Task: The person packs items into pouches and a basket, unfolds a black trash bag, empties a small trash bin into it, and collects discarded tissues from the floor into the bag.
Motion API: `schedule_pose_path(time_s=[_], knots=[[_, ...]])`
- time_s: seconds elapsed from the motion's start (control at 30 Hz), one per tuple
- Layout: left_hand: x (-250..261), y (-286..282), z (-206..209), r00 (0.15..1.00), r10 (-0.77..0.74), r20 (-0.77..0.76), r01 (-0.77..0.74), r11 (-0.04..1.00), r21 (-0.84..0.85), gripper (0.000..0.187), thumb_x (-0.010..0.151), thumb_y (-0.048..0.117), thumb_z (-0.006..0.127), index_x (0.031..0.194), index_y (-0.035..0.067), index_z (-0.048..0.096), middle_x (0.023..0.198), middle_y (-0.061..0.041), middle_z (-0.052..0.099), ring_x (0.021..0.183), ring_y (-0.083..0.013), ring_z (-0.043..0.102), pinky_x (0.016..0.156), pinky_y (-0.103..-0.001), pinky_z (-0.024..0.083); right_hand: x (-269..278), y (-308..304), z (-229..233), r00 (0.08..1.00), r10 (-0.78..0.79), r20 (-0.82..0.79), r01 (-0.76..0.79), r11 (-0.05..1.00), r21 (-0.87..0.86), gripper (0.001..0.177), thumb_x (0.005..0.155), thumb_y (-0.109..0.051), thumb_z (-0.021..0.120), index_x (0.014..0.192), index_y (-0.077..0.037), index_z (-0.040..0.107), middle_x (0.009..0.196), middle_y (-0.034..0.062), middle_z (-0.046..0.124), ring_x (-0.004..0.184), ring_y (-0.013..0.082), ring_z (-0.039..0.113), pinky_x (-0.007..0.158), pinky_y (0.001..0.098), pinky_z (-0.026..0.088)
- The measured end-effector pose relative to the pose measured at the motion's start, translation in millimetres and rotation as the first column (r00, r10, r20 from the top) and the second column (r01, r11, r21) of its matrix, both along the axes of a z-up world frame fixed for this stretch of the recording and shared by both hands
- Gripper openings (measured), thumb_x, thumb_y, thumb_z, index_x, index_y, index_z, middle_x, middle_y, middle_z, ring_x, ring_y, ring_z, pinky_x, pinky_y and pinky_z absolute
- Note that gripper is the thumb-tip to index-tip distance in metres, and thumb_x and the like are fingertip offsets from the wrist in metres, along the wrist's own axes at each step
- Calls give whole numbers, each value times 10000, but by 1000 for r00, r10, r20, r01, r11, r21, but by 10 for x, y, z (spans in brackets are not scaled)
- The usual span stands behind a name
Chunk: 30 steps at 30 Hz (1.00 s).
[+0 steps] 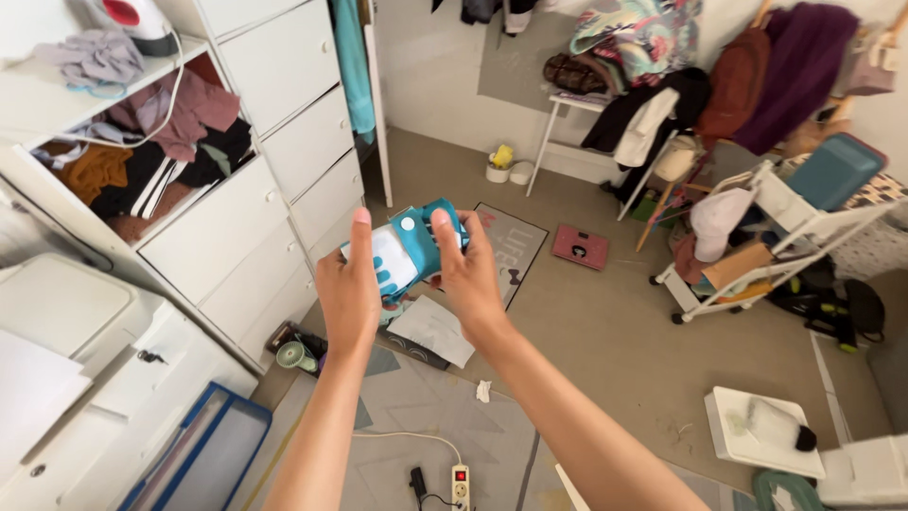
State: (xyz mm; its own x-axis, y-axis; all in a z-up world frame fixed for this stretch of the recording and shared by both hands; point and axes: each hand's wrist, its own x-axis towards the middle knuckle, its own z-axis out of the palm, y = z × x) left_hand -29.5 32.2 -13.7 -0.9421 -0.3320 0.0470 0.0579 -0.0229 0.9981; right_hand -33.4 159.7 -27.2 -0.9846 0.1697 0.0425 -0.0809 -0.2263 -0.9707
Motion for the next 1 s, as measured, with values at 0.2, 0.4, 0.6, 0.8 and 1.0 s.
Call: schedule_pose_path(time_s=[0.2,0.4,0.6,0.8,1.0], knots=[[-396,-29,-445,993,120,15,-120,992,26,623,967,530,618,783,-66,607,630,-86,579,457,-152,543,351,-324,425,-421,-22,-306,990,71,-123,-68,997,28,317,991,-390,634,1108,-102,567,812,15,598,677,91,549,534,266,492],[-928,-589,-899,983,93,159,-108,990,87,659,943,598,485,953,-39,652,702,-98,670,510,-195,642,411,-343,490,-981,-110,-625,943,308,129,-311,950,1,371,889,-270,714,1128,-120,473,932,33,697,858,133,677,613,335,588],[-1381,-1323,-1959,968,-3,251,-65,964,259,723,949,613,276,1192,37,639,1009,-135,722,897,-264,722,767,-423,593,-1534,-504,-1797,865,464,190,-400,867,-299,430,839,-147,737,1204,-174,511,1090,33,636,986,181,661,832,391,614],[-1772,-2301,-3585,936,59,346,-147,961,234,505,944,381,418,1198,20,663,980,-133,675,984,-269,673,800,-449,585,-2289,-1037,-3391,762,492,421,-250,823,-510,338,868,-184,761,1164,-157,598,1089,25,617,992,153,579,849,349,490],[-2159,-3307,-5379,844,130,520,-218,970,111,294,912,193,539,1087,45,724,937,-78,704,889,-195,667,765,-376,541,-2980,-1770,-4835,756,428,495,-157,853,-499,384,825,-82,765,1161,-129,583,1119,31,646,1046,187,616,903,337,517]])
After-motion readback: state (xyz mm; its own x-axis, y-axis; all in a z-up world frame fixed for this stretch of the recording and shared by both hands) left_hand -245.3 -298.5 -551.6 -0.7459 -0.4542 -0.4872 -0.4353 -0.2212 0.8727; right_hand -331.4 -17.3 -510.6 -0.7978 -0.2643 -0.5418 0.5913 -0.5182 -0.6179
